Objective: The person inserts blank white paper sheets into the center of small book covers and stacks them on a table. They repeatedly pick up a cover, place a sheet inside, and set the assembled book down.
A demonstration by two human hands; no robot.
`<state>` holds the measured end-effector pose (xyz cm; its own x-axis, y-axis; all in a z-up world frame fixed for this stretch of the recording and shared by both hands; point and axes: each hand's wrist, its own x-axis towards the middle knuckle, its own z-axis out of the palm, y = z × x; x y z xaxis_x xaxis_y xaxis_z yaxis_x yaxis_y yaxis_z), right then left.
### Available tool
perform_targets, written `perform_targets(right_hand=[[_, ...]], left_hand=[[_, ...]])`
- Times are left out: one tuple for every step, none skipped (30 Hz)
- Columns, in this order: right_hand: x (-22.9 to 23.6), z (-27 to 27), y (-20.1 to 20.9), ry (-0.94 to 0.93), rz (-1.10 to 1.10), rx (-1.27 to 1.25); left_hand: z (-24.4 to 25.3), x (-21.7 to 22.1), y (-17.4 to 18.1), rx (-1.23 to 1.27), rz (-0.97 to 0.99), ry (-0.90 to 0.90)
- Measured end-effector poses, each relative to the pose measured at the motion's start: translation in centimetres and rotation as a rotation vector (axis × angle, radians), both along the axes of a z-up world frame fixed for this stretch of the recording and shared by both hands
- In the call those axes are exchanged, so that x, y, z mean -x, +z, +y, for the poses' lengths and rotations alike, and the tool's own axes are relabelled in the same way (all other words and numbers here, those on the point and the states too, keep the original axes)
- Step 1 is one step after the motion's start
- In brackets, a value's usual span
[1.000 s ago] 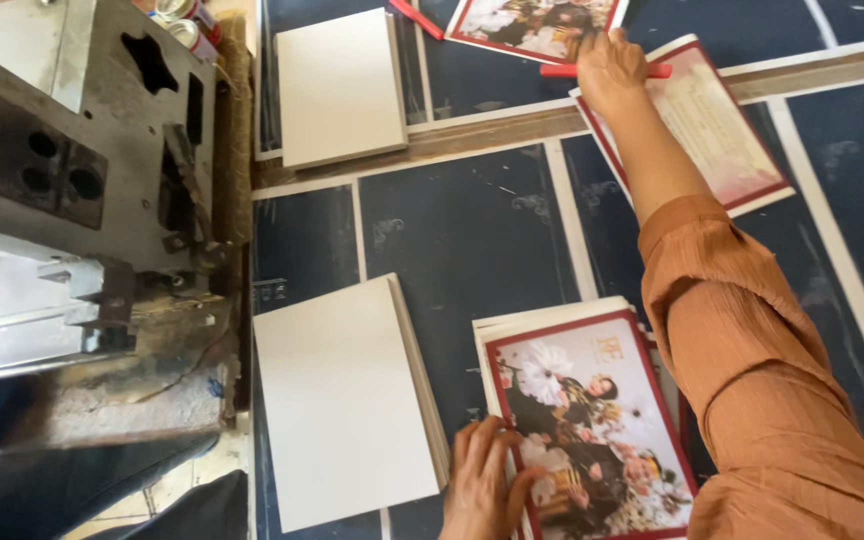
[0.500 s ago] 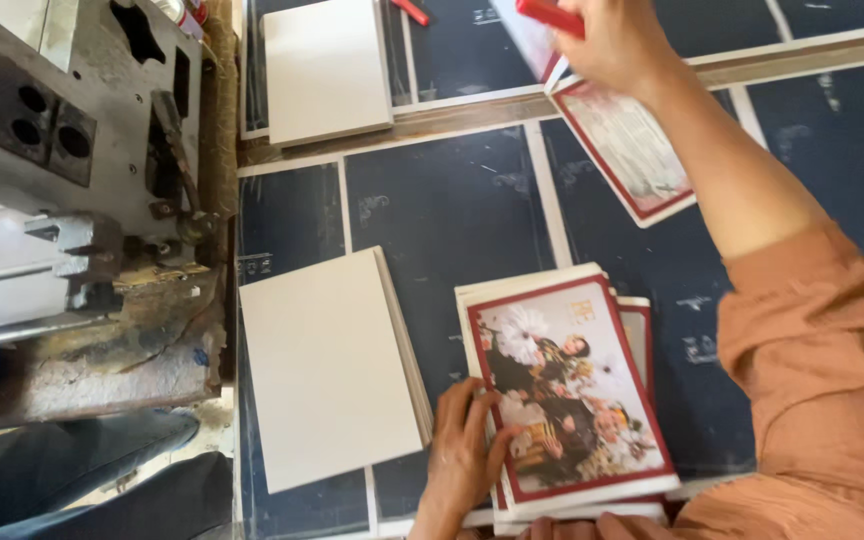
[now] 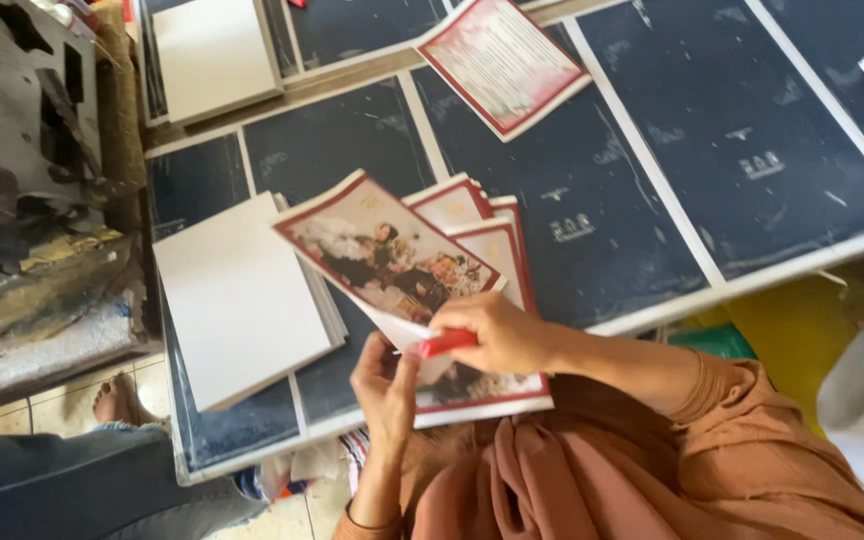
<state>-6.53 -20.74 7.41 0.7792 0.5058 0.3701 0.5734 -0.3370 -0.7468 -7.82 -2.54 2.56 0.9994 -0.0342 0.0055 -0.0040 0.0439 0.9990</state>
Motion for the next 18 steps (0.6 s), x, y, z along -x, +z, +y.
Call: perform_targets(right_hand=[[0.5, -0.6, 0.0, -0.027, -0.015, -0.034], [1.5, -2.2, -0.1, -0.032, -0.014, -0.039], [2.0, -3.9, 0.0, -0.161, 0.032, -0.001], [2.4, -5.6, 0.1, -0.289, 0.079, 0.037], [3.0, -7.7, 0.1, -0.290, 0.068, 0.035], [3.4, -9.8, 0.1, -0.448, 0.073, 0.032], [3.8, -12.0, 0.0, -0.608, 0.082, 0.030], [4.3, -14.4, -1.6, -0.610, 0.076, 0.030], [4.9, -16.9, -3.1, -0.762, 0.222, 0.097], [5.4, -19.3, -4.8, -0.913, 0.370, 0.164], [5.7, -19.3, -3.8, -0.914, 0.381, 0.168], [6.1, -19.3, -3.0, -0.960, 0.565, 0.155], [6.5, -19.2, -2.3, -1.000, 0.757, 0.142], [6.7, -20.0, -3.5, -0.997, 0.774, 0.146], [6.6, -20.7, -4.7, -0.984, 0.745, 0.323], [6.6, -21.4, -5.8, -0.964, 0.710, 0.499], [6.5, -21.9, -6.0, -0.964, 0.713, 0.497], [6.4, -22.4, -6.1, -0.941, 0.565, 0.547]], left_hand=[[0.2, 0.4, -0.1, -0.037, 0.081, 0.037], [0.5, 1.0, 0.7, -0.042, 0.081, 0.033], [0.8, 1.1, 1.6, -0.107, 0.112, 0.046], [1.0, 1.1, 2.5, -0.173, 0.142, 0.060], [1.5, 1.2, 2.3, -0.173, 0.131, 0.060], [2.1, 1.1, 2.0, -0.242, 0.155, 0.071], [2.5, 1.0, 1.6, -0.311, 0.183, 0.079], [2.7, 1.0, 2.0, -0.309, 0.177, 0.078], [2.7, 1.1, 2.2, -0.369, 0.261, 0.097], [2.8, 1.1, 2.3, -0.428, 0.345, 0.115], [2.7, 1.1, 2.3, -0.430, 0.355, 0.112], [2.5, 1.0, 2.1, -0.511, 0.400, 0.050], [2.6, 1.2, 2.0, -0.595, 0.452, -0.012], [2.8, 1.4, 1.6, -0.600, 0.468, -0.015], [3.1, 1.4, 1.3, -0.805, 0.272, 0.004], [3.5, 1.5, 1.0, -1.002, 0.068, 0.022], [3.2, 1.8, 3.0, -1.005, 0.068, 0.020], [3.0, 2.1, 5.0, -0.896, -0.170, 0.130]])
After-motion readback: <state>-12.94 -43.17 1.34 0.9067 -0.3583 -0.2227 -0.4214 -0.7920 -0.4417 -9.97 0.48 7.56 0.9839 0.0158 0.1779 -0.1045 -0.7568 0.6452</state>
